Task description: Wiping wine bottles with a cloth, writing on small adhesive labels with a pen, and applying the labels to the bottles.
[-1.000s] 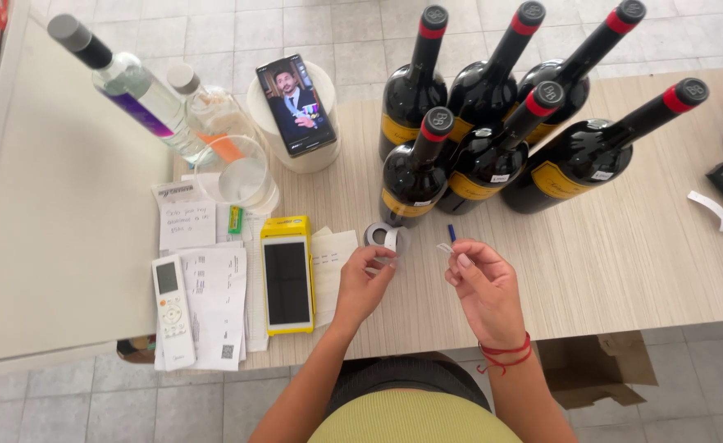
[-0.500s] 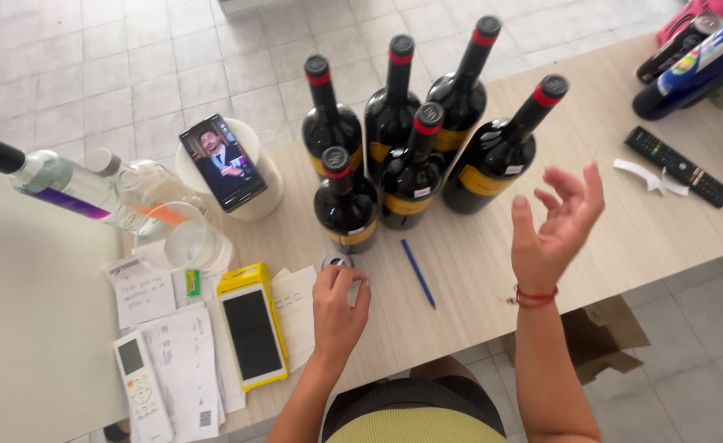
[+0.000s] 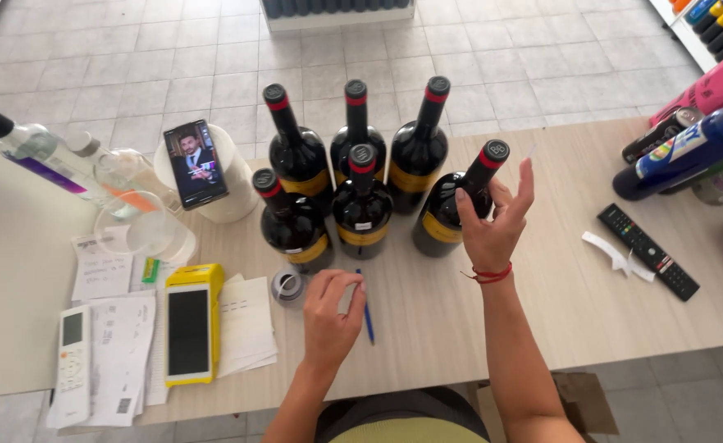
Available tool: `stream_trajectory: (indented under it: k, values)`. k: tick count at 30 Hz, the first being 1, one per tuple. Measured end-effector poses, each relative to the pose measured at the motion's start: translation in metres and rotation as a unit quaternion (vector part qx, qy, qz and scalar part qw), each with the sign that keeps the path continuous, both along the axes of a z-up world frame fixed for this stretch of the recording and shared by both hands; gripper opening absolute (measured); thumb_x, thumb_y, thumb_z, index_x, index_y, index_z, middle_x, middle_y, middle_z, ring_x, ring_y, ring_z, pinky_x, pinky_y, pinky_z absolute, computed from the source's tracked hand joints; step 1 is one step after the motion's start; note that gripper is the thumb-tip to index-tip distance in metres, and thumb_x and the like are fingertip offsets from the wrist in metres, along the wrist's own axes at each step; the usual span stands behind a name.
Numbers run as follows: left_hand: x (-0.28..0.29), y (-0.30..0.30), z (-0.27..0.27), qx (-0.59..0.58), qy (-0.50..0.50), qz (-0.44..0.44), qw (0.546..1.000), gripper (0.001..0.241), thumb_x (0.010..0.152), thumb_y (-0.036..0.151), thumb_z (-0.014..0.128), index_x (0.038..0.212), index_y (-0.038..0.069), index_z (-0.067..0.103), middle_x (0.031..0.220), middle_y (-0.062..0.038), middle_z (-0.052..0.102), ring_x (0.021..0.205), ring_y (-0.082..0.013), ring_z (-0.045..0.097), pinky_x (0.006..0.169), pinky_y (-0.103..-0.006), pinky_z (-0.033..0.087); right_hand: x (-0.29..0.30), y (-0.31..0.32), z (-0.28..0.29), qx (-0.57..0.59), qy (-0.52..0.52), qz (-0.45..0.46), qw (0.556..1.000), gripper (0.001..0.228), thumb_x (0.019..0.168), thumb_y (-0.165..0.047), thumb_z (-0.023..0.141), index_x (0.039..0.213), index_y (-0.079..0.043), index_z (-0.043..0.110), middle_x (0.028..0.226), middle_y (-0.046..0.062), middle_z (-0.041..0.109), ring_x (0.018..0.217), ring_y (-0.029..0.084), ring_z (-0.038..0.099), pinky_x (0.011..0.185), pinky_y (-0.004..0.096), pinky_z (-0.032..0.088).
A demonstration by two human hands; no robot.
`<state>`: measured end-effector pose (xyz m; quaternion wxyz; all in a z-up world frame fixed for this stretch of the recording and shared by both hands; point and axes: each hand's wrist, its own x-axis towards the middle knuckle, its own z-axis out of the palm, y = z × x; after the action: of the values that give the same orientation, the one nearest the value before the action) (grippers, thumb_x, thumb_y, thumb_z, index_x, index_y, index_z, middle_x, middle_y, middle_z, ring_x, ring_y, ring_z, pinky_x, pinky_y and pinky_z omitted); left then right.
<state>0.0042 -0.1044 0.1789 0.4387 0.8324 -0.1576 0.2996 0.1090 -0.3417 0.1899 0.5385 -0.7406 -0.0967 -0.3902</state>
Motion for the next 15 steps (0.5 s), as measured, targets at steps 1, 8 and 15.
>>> stream_trajectory:
  k: [1, 8, 15]
  values:
    - [0.000, -0.004, 0.002, 0.001, -0.002, 0.013, 1.000, 0.007, 0.095, 0.005, 0.064, 0.099, 0.004, 0.070, 0.093, -0.010, 0.065, 0.088, -0.0246, 0.063, 0.079, -0.0363, 0.052, 0.002, -0.006, -0.002, -0.022, -0.015, -0.015, 1.000, 0.081, 0.098, 0.001, 0.074, 0.157, -0.005, 0.019, 0.111, 0.027, 0.073, 0.111, 0.034, 0.072, 0.106, 0.042, 0.057]
    - [0.029, -0.023, 0.016, -0.026, -0.090, 0.099, 0.991, 0.028, 0.094, 0.006, 0.070, 0.121, 0.001, 0.066, 0.111, -0.013, 0.064, 0.105, -0.0331, 0.064, 0.091, -0.0438, 0.054, 0.055, -0.079, -0.018, -0.007, -0.071, 0.016, 0.997, 0.098, 0.099, 0.009, 0.079, 0.167, -0.013, 0.012, 0.124, 0.028, 0.072, 0.104, 0.033, 0.074, 0.086, 0.041, 0.060]
    - [0.070, -0.037, 0.044, -0.081, -0.009, 0.038, 0.996, 0.062, 0.103, 0.018, 0.065, 0.152, -0.006, 0.035, 0.141, -0.030, 0.050, 0.136, -0.0459, 0.048, 0.113, -0.0534, 0.038, 0.098, -0.130, -0.002, -0.064, -0.065, 0.030, 0.995, 0.095, 0.106, 0.014, 0.071, 0.169, -0.025, 0.012, 0.126, 0.034, 0.067, 0.105, 0.047, 0.072, 0.088, 0.052, 0.061]
